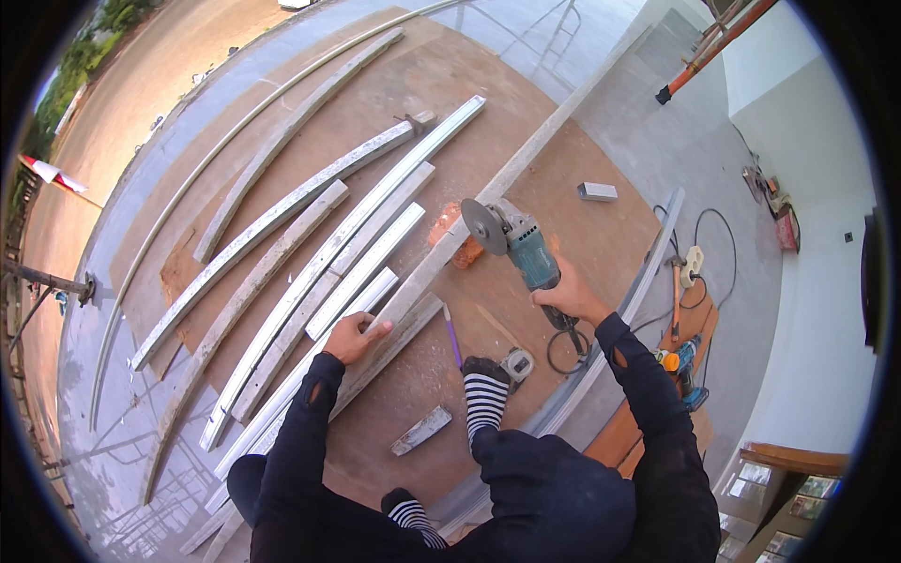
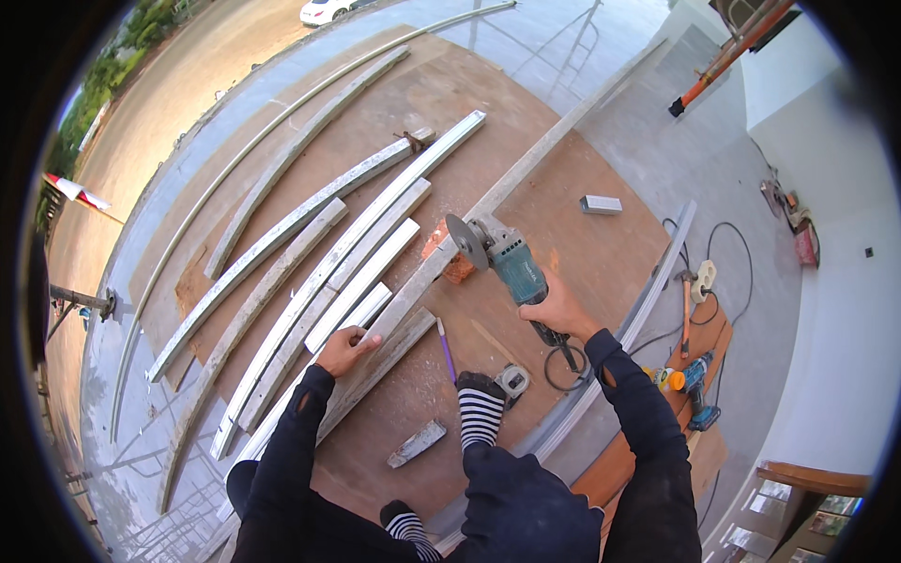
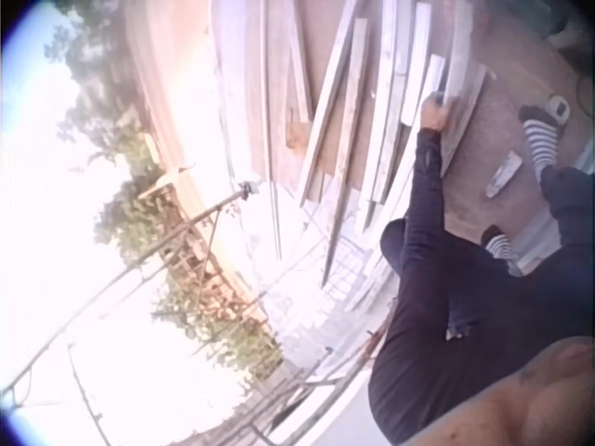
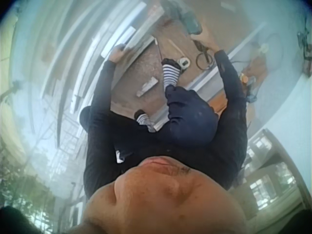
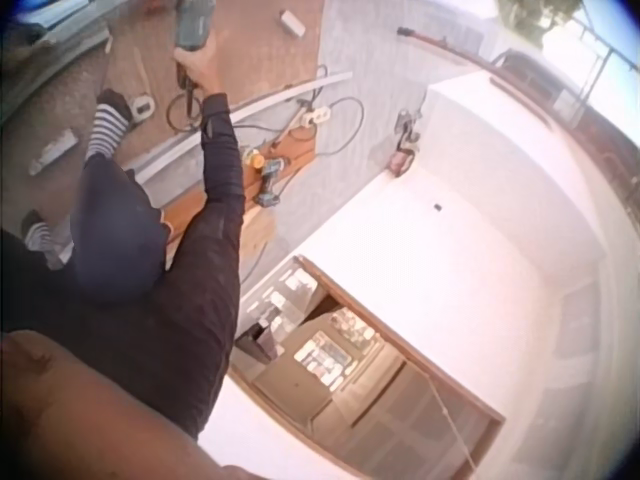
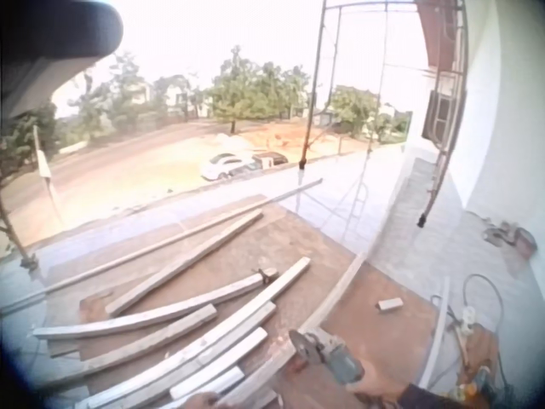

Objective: The person measures and marks metal profiles with a pen, then uses a handheld angle grinder to cut the metal pieces while they are placed on a wooden board on the balcony floor.

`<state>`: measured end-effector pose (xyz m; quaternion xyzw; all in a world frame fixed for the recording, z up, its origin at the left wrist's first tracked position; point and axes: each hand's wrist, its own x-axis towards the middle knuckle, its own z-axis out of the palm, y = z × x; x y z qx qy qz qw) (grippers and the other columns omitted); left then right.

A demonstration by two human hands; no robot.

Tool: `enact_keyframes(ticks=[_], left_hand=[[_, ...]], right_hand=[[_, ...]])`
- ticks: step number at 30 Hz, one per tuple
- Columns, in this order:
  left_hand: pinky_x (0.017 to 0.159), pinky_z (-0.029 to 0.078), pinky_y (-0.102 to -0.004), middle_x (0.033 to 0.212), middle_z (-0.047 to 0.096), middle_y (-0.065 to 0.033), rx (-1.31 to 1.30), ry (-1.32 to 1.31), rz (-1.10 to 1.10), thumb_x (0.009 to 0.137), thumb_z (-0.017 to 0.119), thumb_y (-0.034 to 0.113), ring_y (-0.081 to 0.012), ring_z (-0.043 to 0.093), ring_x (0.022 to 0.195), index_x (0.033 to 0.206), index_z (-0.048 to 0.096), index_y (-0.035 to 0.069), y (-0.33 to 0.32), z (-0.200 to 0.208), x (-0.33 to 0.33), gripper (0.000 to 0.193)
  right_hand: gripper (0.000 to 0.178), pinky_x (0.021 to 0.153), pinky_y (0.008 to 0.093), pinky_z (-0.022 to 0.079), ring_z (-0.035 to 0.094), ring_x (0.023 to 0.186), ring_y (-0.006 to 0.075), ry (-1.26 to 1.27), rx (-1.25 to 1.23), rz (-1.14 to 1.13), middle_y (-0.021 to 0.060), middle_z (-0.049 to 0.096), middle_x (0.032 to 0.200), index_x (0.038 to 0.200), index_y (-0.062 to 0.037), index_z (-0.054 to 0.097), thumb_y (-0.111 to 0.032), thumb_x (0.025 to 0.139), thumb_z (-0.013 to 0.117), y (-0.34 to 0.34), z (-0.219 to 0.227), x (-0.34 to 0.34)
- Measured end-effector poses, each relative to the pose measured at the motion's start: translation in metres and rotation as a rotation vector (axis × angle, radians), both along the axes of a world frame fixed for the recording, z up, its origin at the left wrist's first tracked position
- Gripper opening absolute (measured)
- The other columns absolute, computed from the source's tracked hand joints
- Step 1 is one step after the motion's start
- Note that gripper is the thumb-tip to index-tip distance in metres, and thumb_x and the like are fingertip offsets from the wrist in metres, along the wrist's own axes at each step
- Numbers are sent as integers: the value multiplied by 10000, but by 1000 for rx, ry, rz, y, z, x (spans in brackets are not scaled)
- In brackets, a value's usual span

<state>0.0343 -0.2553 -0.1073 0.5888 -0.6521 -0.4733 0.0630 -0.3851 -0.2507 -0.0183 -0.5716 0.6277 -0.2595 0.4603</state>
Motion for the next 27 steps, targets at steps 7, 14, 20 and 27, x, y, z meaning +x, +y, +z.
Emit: enact_keyframes(ticks=[7, 14, 20, 27], left_hand=[[789, 491, -460, 825, 670, -242, 122, -31, 115, 882, 408, 748, -386, 670, 871, 896, 678, -6, 4, -11, -4, 801], [778, 488, -494, 813, 670, -257, 30, -162, 99, 877, 362, 774, -435, 653, 844, 868, 683, 17, 7, -13, -10, 822], [770, 489, -494, 788, 664, -259, 18, -149, 116, 885, 379, 755, -440, 651, 822, 854, 684, 17, 7, -12, -10, 799], [755, 488, -497, 759, 659, -259, -3, -143, 122, 889, 395, 739, -444, 650, 801, 834, 675, 8, 7, -14, -11, 785]], right_hand=[[710, 796, 328, 498, 610, 883, 228, 164, 54, 62, 139, 628, 980, 1232, 26, 540, -253, 618, 762, -25, -4, 4], [727, 824, 340, 494, 620, 918, 254, 211, 35, 106, 163, 638, 1008, 1240, 26, 540, -257, 609, 765, -44, -10, 19], [730, 833, 339, 491, 619, 921, 264, 197, 21, 133, 168, 638, 1003, 1233, 27, 539, -258, 602, 772, -52, -12, 22], [694, 846, 330, 480, 602, 936, 253, 224, 10, 170, 155, 627, 1010, 1206, 20, 542, -246, 606, 770, -59, -17, 20]])
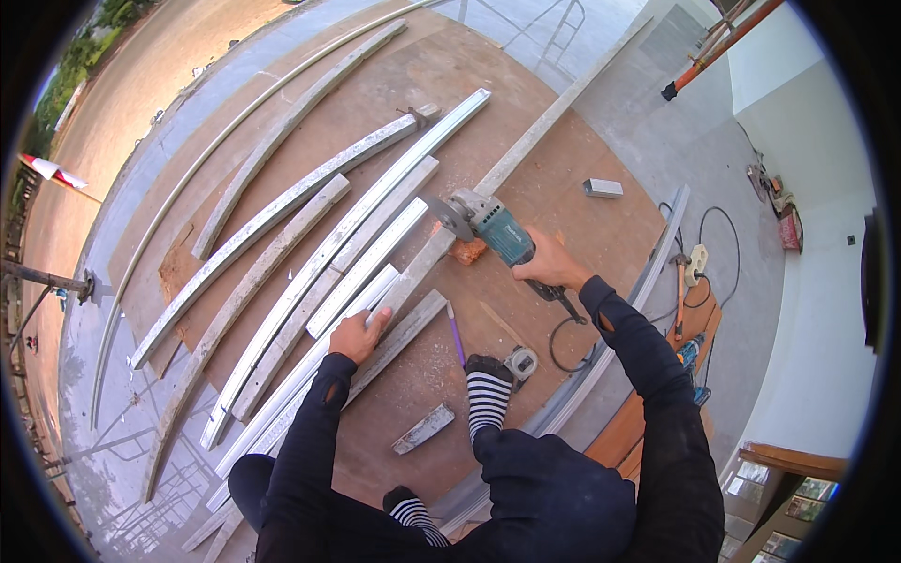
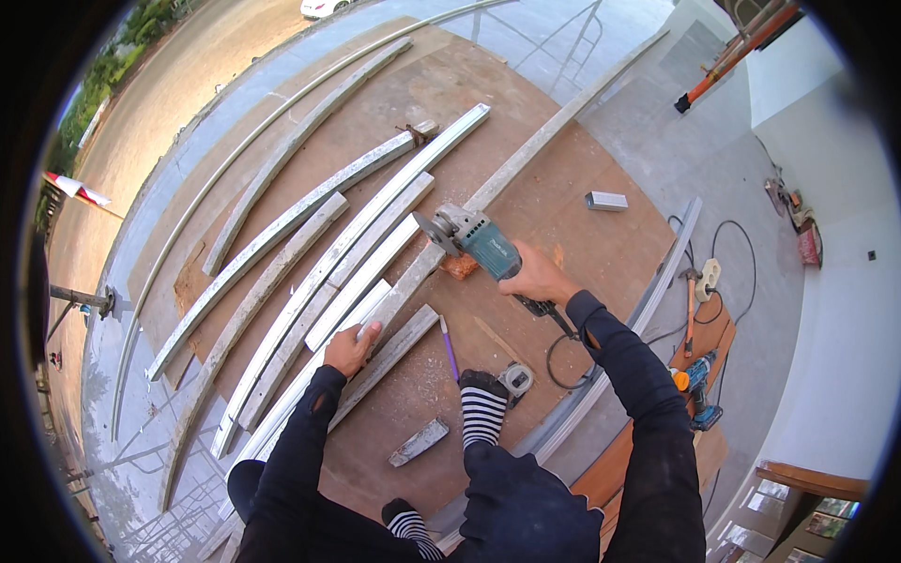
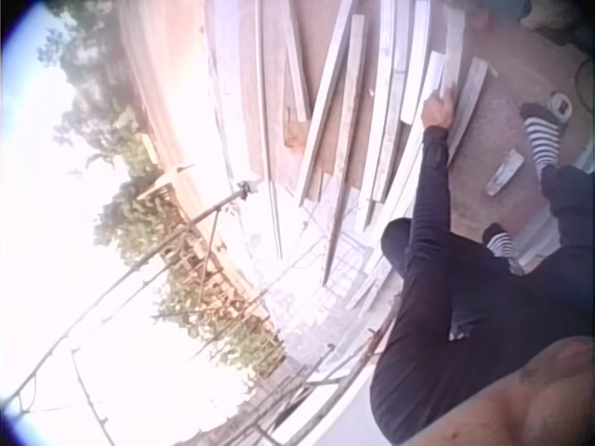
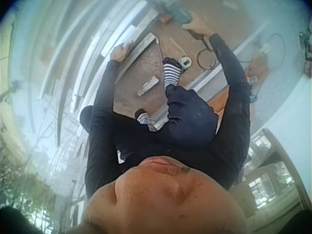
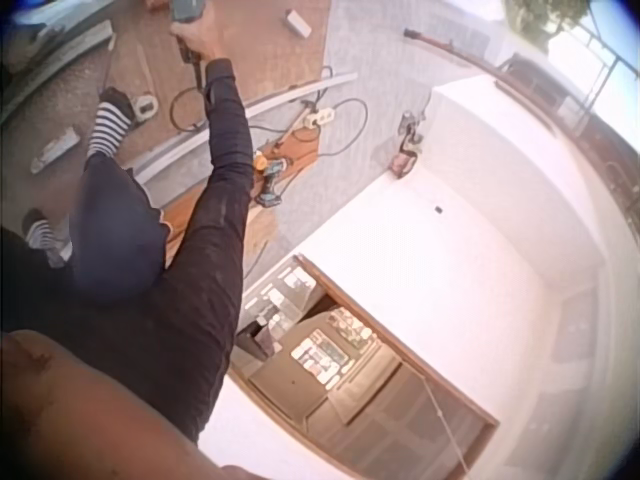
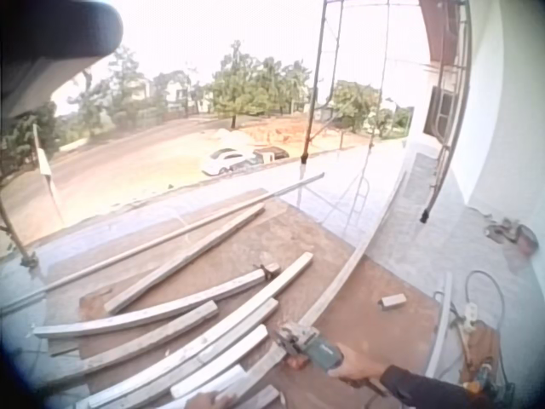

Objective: The person measures and marks metal profiles with a pen, then uses a handheld angle grinder to cut the metal pieces while they are placed on a wooden board on the balcony floor.

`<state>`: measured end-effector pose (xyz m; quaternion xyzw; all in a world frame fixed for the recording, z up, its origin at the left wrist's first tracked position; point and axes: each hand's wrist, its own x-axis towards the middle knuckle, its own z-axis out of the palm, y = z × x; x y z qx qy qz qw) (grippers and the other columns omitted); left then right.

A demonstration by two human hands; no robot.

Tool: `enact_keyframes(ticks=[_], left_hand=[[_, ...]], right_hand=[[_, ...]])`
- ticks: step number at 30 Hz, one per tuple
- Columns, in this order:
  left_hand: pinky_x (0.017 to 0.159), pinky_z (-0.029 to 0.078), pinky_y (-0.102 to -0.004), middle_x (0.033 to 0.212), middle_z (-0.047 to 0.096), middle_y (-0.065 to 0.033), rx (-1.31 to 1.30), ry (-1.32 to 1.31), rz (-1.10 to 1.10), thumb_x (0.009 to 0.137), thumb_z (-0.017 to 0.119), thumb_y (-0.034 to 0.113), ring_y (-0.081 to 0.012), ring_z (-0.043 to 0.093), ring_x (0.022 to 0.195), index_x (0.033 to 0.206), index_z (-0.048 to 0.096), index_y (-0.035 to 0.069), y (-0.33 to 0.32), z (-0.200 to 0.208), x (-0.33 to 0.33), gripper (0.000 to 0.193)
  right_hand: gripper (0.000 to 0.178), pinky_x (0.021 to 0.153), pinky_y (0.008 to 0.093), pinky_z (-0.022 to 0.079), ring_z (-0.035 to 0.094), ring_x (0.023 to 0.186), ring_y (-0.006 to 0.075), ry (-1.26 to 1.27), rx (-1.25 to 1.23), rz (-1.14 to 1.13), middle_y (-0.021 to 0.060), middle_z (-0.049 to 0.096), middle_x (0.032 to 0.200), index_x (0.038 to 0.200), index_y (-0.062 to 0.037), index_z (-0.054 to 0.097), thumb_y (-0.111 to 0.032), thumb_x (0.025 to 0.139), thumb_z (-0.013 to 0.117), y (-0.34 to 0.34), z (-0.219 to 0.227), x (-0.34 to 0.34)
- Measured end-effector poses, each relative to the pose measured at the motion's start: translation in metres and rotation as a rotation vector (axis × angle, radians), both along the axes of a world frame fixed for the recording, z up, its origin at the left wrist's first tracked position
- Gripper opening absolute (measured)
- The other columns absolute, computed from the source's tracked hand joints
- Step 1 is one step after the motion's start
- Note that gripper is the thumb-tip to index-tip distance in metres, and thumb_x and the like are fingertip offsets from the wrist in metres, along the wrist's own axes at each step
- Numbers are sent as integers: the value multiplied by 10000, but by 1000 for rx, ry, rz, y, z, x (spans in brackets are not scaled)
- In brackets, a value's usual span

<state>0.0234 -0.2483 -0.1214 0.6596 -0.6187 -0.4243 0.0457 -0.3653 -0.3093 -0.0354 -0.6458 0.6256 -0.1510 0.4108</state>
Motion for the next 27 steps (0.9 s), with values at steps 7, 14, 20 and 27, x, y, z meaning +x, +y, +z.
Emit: enact_keyframes(ticks=[7, 14, 20, 27], left_hand=[[753, 486, -504, 771, 655, -275, 6, 5, 2, 888, 396, 739, -454, 646, 809, 829, 667, -3, 0, 1, 0, 792], [757, 486, -507, 780, 653, -285, -17, 11, -2, 890, 391, 739, -461, 643, 822, 833, 667, -6, 1, 0, -1, 797], [759, 487, -499, 777, 656, -276, -6, 19, 8, 891, 388, 735, -453, 647, 820, 834, 669, -4, 0, -3, 2, 793], [760, 490, -480, 757, 662, -248, -1, 30, -2, 898, 373, 731, -431, 653, 801, 833, 669, -4, 0, 3, -2, 796]], right_hand=[[641, 865, 354, 477, 606, 949, 287, -29, -29, 52, 188, 625, 1003, 1158, 17, 545, -238, 617, 774, -4, 6, 2], [649, 875, 360, 472, 597, 973, 285, -9, -33, 55, 182, 615, 1028, 1185, 12, 528, -222, 632, 774, -6, 0, 2], [688, 897, 355, 472, 598, 1006, 267, 2, -71, 102, 185, 620, 1078, 1244, 13, 504, -225, 654, 765, -5, 2, -2], [694, 890, 361, 473, 597, 1002, 271, 41, -43, 102, 185, 617, 1071, 1246, 18, 504, -213, 644, 760, 1, 3, -11]])
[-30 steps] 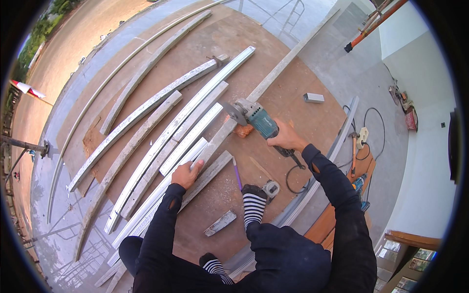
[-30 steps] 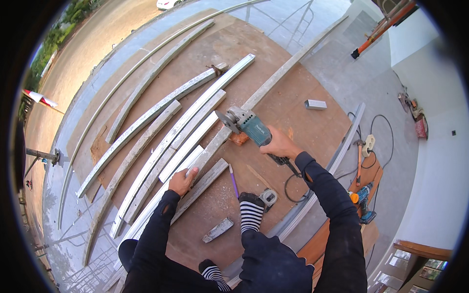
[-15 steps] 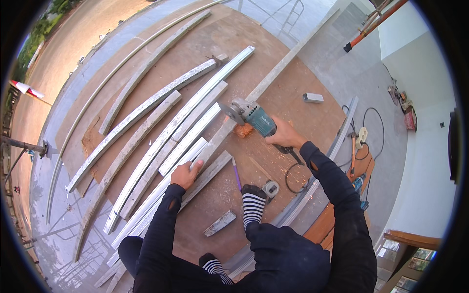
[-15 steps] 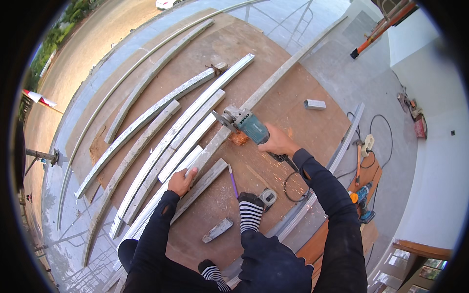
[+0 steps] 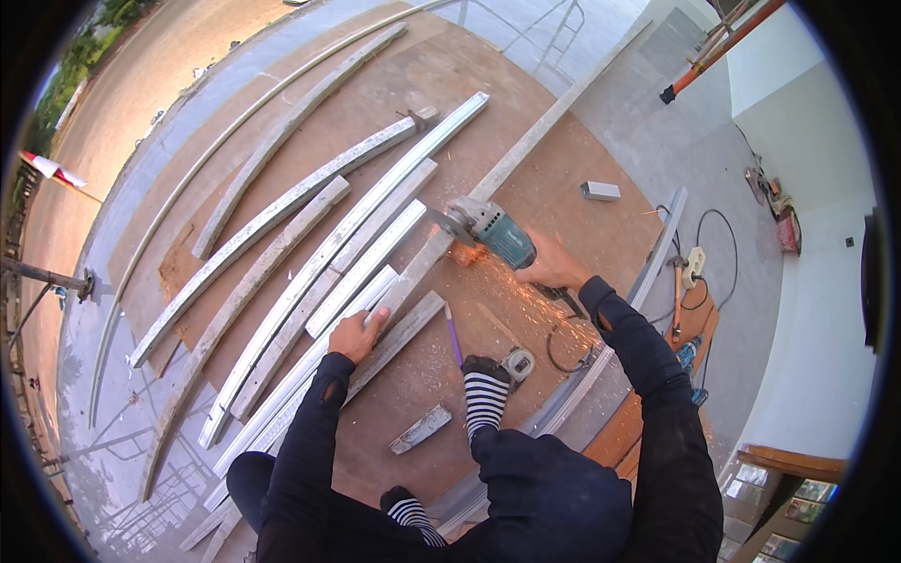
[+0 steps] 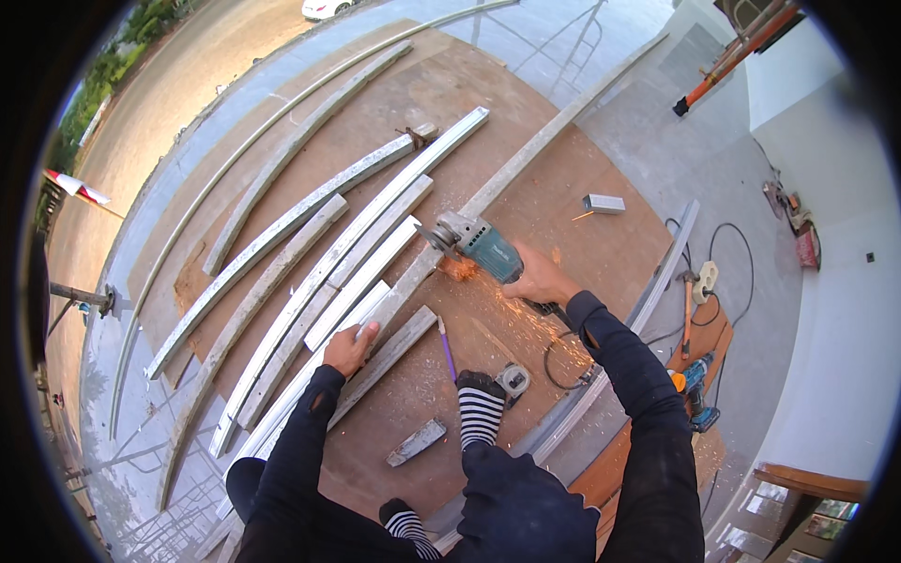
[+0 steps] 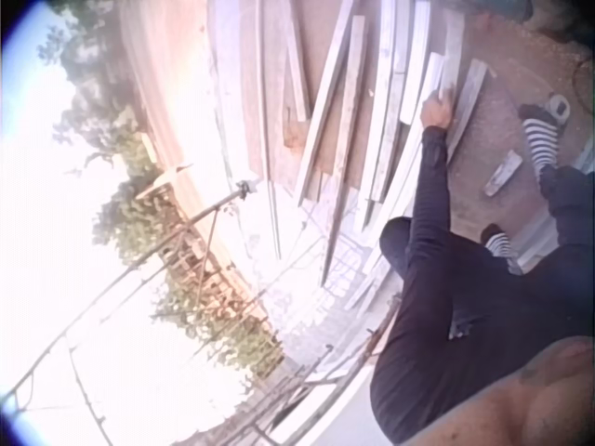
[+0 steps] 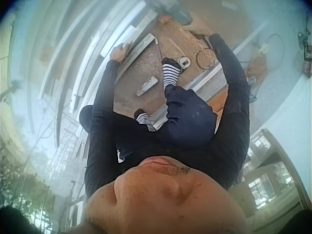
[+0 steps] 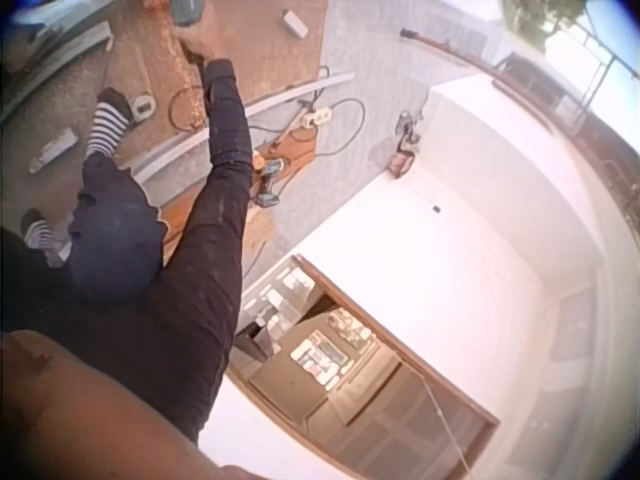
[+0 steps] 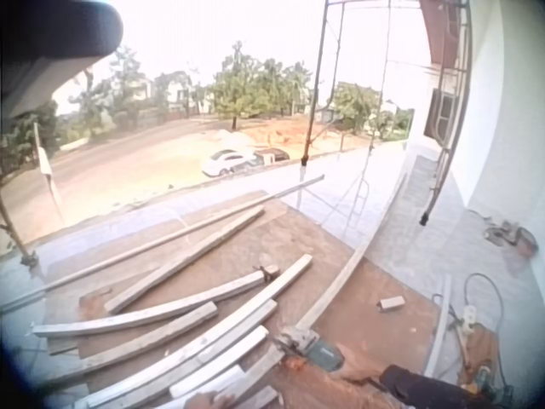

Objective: The person measures and marks metal profiles with a pen, then uses a handheld angle grinder to cut the metal pieces while they are placed on a wooden board on the balcony floor.

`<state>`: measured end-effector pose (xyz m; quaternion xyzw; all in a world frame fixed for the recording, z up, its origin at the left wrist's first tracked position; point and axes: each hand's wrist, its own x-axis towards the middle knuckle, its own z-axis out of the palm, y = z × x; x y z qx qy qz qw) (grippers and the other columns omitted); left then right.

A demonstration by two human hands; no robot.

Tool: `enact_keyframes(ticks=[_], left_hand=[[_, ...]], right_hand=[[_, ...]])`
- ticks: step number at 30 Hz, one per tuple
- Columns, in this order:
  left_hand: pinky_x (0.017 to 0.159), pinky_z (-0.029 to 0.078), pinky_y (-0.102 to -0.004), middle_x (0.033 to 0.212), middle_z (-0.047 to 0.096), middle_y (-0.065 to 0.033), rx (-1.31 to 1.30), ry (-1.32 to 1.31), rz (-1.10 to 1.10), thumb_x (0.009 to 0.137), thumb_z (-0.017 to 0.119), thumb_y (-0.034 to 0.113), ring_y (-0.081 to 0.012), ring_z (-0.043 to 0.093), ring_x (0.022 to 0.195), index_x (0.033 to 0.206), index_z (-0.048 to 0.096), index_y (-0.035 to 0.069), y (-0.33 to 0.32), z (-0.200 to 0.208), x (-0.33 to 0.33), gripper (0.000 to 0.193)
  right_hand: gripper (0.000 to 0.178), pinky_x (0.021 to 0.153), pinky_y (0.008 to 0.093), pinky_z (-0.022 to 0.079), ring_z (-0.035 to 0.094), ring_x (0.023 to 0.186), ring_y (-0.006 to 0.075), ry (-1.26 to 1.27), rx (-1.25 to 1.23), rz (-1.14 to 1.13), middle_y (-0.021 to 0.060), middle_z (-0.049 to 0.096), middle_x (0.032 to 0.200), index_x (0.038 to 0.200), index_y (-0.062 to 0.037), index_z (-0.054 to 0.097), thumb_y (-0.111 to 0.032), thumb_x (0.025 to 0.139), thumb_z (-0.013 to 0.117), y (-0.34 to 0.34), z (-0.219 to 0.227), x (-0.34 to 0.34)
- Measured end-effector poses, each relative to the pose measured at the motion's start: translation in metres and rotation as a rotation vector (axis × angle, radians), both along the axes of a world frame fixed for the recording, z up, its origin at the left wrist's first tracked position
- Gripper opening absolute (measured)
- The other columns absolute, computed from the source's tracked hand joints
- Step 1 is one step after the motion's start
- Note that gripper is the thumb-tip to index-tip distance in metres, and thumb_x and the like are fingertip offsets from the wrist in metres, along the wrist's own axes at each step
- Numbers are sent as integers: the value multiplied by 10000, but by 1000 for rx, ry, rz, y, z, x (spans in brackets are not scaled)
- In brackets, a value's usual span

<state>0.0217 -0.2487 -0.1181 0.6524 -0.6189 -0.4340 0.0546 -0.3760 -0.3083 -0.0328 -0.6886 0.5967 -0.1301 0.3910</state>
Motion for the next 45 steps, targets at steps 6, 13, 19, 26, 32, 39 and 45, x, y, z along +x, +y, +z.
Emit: enact_keyframes(ticks=[6, 13, 19, 26, 32, 39, 45], left_hand=[[776, 489, -481, 800, 671, -252, -16, -1, 8, 900, 368, 732, -429, 657, 819, 881, 676, -18, 0, -1, 6, 811], [672, 491, -455, 776, 656, -207, -269, -227, -29, 815, 618, 659, -365, 657, 739, 856, 600, -12, 4, 44, 11, 672], [700, 476, -453, 875, 620, -174, -363, -428, 113, 695, 781, 509, -365, 615, 812, 941, 484, 43, 6, 51, 53, 605], [826, 495, -463, 1031, 605, -166, -258, -566, 268, 542, 888, 470, -365, 596, 995, 1061, 539, 14, 25, 29, 122, 774], [835, 485, -484, 1019, 605, -205, -332, -683, 258, 499, 889, 513, -400, 584, 999, 917, 629, -26, 21, 35, 111, 730], [830, 490, -486, 1028, 598, -197, -386, -576, 256, 624, 826, 416, -390, 592, 981, 1002, 633, -9, 23, 20, 141, 600], [848, 509, -471, 1086, 611, -187, -308, -548, 282, 679, 782, 342, -379, 612, 1009, 1082, 606, 32, 23, 21, 155, 538]], right_hand=[[667, 869, 358, 475, 599, 969, 259, -28, 7, -44, 160, 620, 1029, 1209, 28, 532, -208, 629, 761, 21, 7, -5], [818, 893, 318, 466, 574, 1010, 197, -335, 79, -290, 86, 592, 1127, 1356, 12, 440, -154, 627, 770, 63, 13, -1], [1073, 986, 321, 427, 482, 1203, 200, -553, 77, -431, 124, 459, 1350, 1537, -60, 189, -89, 637, 773, 83, 6, -9], [1025, 872, 349, 505, 582, 1034, 219, -727, 73, -578, 134, 520, 1235, 1502, -58, 187, -59, 665, 779, 94, -24, -4], [719, 686, 384, 580, 664, 770, 254, -1046, 184, -802, 177, 593, 1030, 1350, -25, 320, -58, 749, 712, 113, -48, -10], [506, 686, 389, 589, 670, 740, 277, -1467, 219, -1026, 176, 654, 885, 1213, 12, 455, -194, 800, 659, 104, -114, -29], [421, 770, 384, 576, 669, 823, 270, -1576, 142, -1043, 149, 660, 933, 1045, 36, 579, -298, 794, 632, 94, -120, -39]])
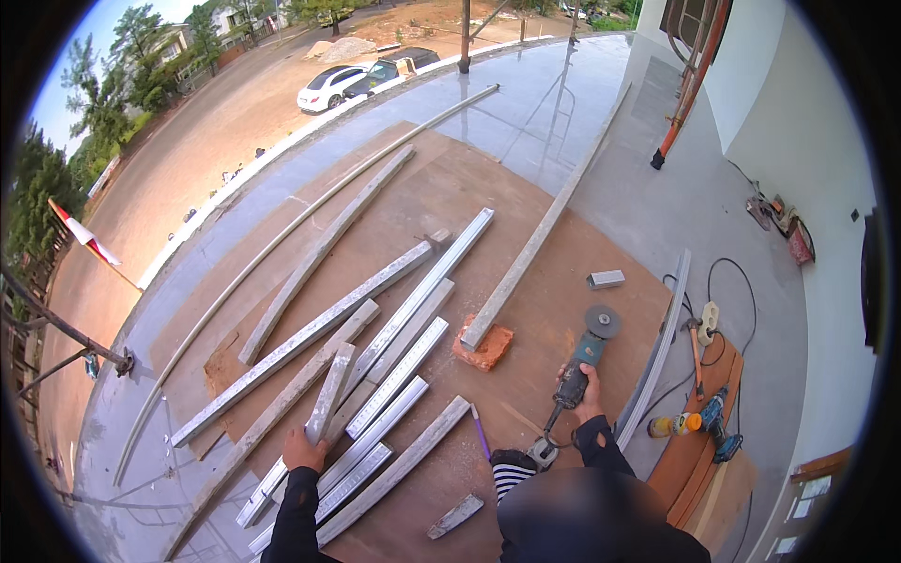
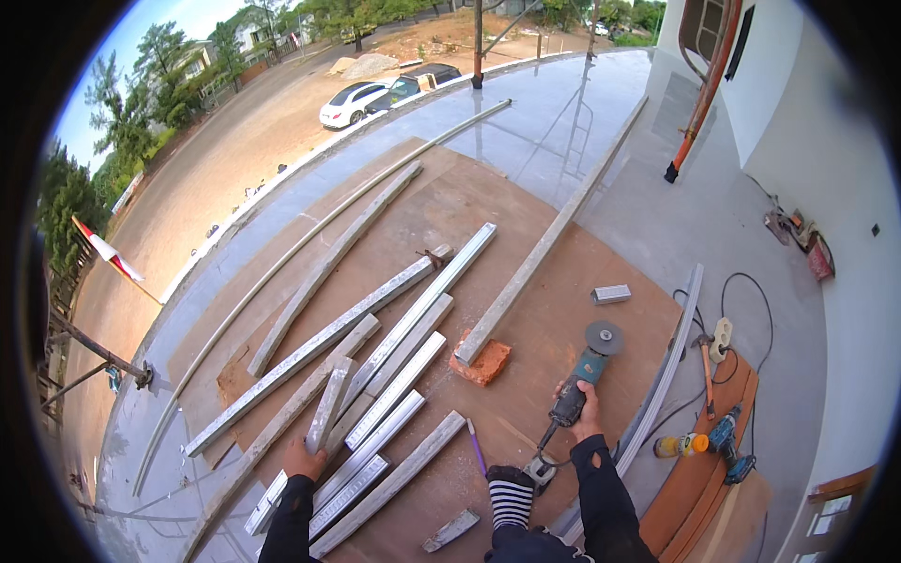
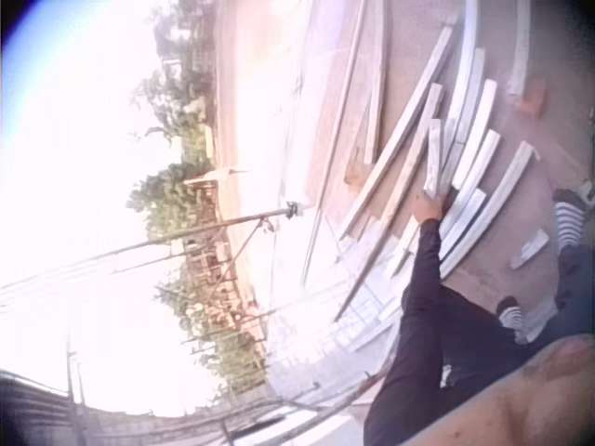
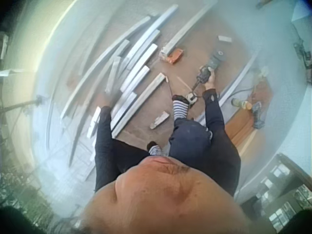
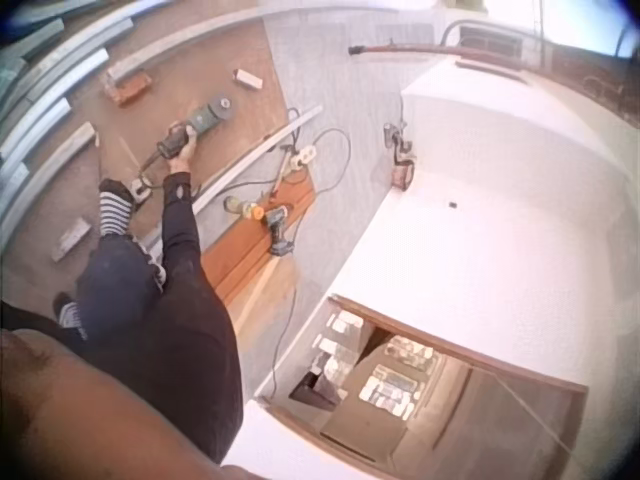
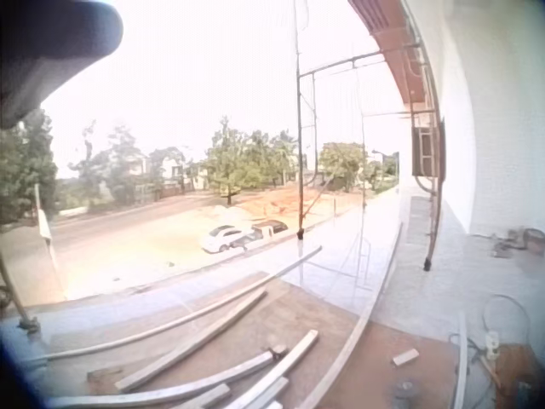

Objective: The person measures and marks metal profiles with a pen, then uses a handheld angle grinder to cut the metal pieces while they are placed on a wooden board on the balcony floor.

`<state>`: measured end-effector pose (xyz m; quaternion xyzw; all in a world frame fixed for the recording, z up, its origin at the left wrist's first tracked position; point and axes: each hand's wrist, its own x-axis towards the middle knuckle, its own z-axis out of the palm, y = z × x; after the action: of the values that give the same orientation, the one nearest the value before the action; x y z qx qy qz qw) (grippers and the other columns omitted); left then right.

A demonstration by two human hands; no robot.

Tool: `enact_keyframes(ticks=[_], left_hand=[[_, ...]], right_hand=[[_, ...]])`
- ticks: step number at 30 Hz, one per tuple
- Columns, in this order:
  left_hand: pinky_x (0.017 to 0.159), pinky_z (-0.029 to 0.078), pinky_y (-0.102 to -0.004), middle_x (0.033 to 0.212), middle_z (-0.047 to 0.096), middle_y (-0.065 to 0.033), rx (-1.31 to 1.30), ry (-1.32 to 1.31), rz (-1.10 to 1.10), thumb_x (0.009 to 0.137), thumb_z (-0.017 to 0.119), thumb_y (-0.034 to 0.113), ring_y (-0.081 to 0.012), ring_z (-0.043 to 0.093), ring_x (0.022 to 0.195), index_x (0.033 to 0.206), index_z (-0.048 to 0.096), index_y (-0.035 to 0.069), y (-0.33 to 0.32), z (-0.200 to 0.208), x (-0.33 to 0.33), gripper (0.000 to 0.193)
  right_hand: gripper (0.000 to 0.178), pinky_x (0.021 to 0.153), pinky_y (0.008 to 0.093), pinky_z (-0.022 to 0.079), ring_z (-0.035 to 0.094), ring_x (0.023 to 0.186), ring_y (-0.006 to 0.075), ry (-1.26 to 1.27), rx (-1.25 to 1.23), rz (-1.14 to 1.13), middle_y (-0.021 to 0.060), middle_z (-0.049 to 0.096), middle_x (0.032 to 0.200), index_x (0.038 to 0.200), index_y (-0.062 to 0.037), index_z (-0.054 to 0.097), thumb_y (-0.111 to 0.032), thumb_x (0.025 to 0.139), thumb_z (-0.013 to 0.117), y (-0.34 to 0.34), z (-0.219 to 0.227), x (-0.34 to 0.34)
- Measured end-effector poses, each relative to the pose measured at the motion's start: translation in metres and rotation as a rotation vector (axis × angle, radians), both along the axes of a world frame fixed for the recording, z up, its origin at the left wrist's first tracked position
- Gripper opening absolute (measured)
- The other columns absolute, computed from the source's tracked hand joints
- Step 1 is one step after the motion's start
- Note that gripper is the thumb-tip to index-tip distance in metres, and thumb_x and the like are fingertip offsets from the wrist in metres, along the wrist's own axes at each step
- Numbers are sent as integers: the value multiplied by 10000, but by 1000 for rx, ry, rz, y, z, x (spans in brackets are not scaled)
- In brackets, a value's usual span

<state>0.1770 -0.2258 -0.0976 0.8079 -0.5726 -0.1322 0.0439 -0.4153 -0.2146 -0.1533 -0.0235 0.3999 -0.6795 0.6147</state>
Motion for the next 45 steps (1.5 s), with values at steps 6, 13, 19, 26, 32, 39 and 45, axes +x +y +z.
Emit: enact_keyframes(ticks=[6, 13, 19, 26, 32, 39, 45], left_hand=[[848, 519, -471, 1099, 627, -196, 72, -38, 9, 677, 800, 340, -375, 625, 1014, 1098, 591, 33, 17, -1, 10, 562], [888, 524, -459, 1149, 616, -203, 257, -8, 26, 612, 831, 234, -381, 627, 1041, 1136, 529, 33, 41, -7, 43, 637], [750, 554, -504, 1055, 608, -232, 299, -100, -37, 755, 705, 69, -421, 658, 924, 1160, 431, 66, 49, 9, 29, 489], [727, 557, -480, 1022, 627, -190, 213, -175, -45, 795, 642, 82, -388, 671, 912, 1207, 445, 99, 50, 28, 21, 457], [718, 538, -493, 988, 628, -191, 35, -135, -79, 828, 589, 61, -404, 660, 855, 1154, 462, 83, 1, 55, -6, 350], [696, 522, -463, 947, 636, -126, 5, -172, -34, 852, 590, 101, -347, 659, 873, 1095, 491, 127, -20, 46, -9, 264], [695, 486, -474, 934, 636, -109, -50, -159, -9, 847, 601, 102, -327, 654, 867, 1048, 517, 137, -40, 52, 7, 220]], right_hand=[[406, 780, 398, 572, 665, 847, 277, -17, -34, -32, 146, 656, 942, 1045, 18, 571, -310, 809, 615, -1, -5, -1], [382, 693, 387, 570, 660, 756, 272, 38, 129, -85, 141, 649, 837, 992, -7, 564, -344, 844, 666, 6, 0, 9], [371, 639, 376, 567, 653, 735, 247, 204, 225, -62, 132, 630, 808, 975, -15, 558, -320, 828, 710, 4, -8, 10], [467, 708, 345, 539, 636, 808, 198, 690, 457, -207, 62, 636, 946, 1084, 10, 623, -309, 769, 752, -2, -14, 19], [558, 807, 337, 511, 637, 881, 194, 864, 589, -6, 75, 665, 1028, 1098, 37, 665, -407, 774, 759, -2, 4, 17], [651, 823, 346, 499, 644, 908, 198, 1059, 771, 196, 99, 684, 1050, 1108, 59, 661, -499, 789, 756, -1, 14, 17], [660, 765, 353, 505, 654, 898, 205, 1035, 751, 242, 77, 686, 1052, 1126, 43, 652, -527, 807, 742, -3, -8, -21]])
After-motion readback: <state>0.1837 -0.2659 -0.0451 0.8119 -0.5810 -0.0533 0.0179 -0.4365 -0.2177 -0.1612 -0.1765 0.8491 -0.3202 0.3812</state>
